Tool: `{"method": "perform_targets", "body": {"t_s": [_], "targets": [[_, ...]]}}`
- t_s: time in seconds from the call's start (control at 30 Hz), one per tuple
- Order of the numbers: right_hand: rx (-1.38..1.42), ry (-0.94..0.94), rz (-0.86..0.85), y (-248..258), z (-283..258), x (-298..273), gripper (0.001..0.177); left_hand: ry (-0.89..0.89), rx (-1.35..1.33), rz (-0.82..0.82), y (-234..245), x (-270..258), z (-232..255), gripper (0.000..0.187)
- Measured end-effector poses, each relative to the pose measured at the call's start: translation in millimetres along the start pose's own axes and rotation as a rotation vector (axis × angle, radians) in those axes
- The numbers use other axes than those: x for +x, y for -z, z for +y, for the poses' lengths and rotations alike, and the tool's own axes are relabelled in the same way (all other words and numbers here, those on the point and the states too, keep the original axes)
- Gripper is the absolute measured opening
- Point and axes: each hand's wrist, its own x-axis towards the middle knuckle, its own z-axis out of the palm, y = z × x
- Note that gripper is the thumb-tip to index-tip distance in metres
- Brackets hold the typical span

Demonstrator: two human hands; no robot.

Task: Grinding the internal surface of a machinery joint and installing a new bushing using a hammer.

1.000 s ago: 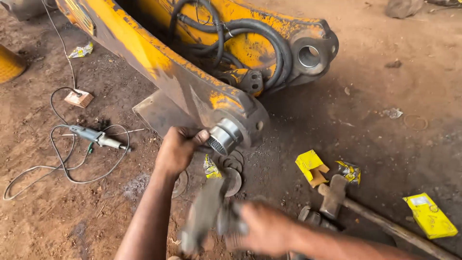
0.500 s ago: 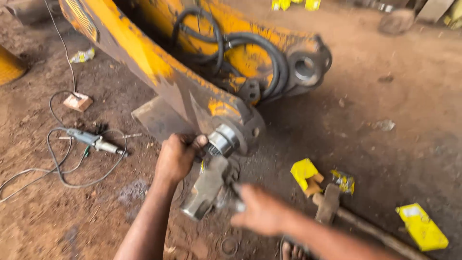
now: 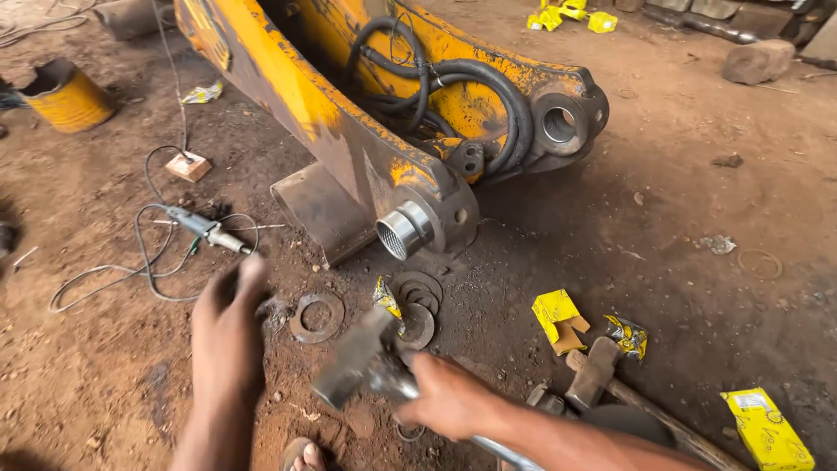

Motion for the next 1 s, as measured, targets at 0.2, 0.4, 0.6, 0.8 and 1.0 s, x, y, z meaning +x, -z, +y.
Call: {"method": "perform_targets", "body": {"t_s": [0.2, 0.4, 0.6, 0.8, 1.0], "targets": [[0.186, 0.064, 0.002, 5, -44, -4, 0.035, 0.382, -0.329, 0.034, -56, -119, -44, 0.054], [0.091, 0.438, 0.404, -9, -12, 14, 0.027, 0.482, -0.899, -0.201, -83, -107, -17, 0.05], [0.075, 0.292, 0.452, 17, -22, -22, 0.04, 0.349, -0.885, -0.197, -108, -86, -7, 0.039], [0.032, 0.126, 0.39, -7, 22, -4, 0.031, 0.379, -1.182, -0.208, -133, -96, -24, 0.036], [-0.402, 0.49, 0.466, 2, 38, -6, 0.025, 0.237, -1.361, -0.268, -155, -109, -47, 0.022]]}}
